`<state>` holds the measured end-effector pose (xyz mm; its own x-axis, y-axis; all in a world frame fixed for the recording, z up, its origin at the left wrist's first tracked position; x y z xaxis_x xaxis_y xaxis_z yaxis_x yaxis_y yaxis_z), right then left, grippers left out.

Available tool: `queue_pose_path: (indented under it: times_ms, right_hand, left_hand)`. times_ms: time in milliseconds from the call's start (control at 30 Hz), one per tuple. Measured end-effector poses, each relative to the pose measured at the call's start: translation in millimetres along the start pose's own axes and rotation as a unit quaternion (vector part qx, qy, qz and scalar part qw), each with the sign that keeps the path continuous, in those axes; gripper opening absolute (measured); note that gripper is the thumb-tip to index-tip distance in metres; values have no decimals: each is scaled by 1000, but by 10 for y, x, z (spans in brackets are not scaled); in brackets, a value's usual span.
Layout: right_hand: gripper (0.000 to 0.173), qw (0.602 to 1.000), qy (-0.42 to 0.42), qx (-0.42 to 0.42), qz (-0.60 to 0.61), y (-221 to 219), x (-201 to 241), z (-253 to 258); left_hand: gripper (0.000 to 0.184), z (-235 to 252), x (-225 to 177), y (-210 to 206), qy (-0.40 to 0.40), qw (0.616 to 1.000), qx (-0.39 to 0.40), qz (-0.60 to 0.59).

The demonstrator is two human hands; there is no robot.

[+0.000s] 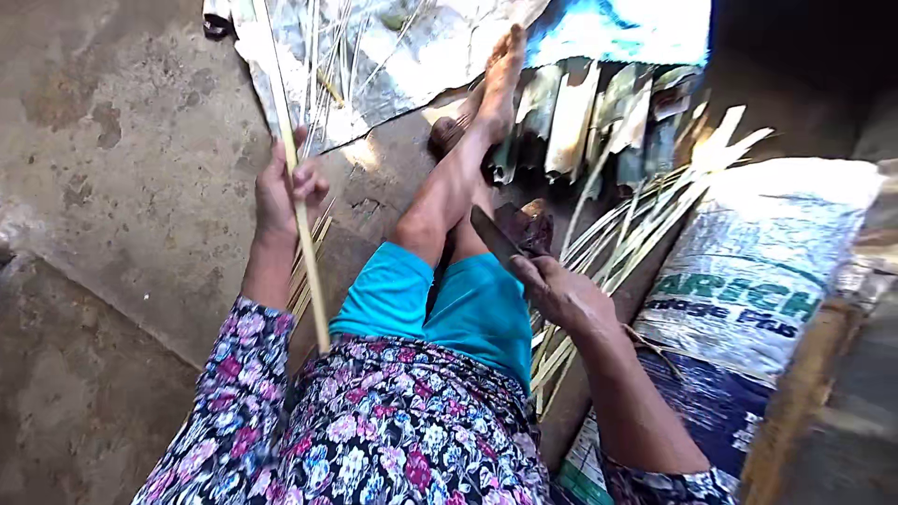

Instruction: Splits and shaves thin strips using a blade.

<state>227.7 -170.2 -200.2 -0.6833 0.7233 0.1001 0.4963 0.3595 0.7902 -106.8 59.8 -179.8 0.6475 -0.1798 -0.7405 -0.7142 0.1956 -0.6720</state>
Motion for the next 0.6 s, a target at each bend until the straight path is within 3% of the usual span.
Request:
queue_pose_path:
  times_ms: [67, 167, 300, 433, 500, 600]
  right_hand:
    - [83, 999, -31, -11, -28, 85, -86, -84]
    - [79, 998, -59, -22, -6, 208, -235, -115]
    - [64, 990, -18, 0, 137, 183, -469, -31]
    - [47, 956, 3, 42, 290, 100, -556, -10]
    - [40, 930, 3, 69, 361, 57, -558, -25]
    - [28, 896, 17, 109, 431, -8, -501, -90]
  left_hand:
    - [50, -143, -51, 66, -3, 970, 12, 241]
    - [41, -529, -27, 168, -18, 905, 97, 413]
    - [40, -1207, 103, 423, 67, 891, 190, 408]
    - [25, -1760, -115, 1192, 218, 873, 209, 383]
    - [26, -1972, -365, 1641, 326, 831, 198, 404]
    - [32, -2255, -704, 2183, 475, 726, 165, 469]
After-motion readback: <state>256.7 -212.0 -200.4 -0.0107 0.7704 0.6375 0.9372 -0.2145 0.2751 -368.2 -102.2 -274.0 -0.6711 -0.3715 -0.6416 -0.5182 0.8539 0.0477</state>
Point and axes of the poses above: each hand's wrist, its own z-axis towards the middle knuckle, its own y-axis out of the back of the hand, x = y × z, the point moved 4 cm from there along z, towards the middle knuckle, and after that the axes turned 6 degrees about -y, right-handed, at the moved point
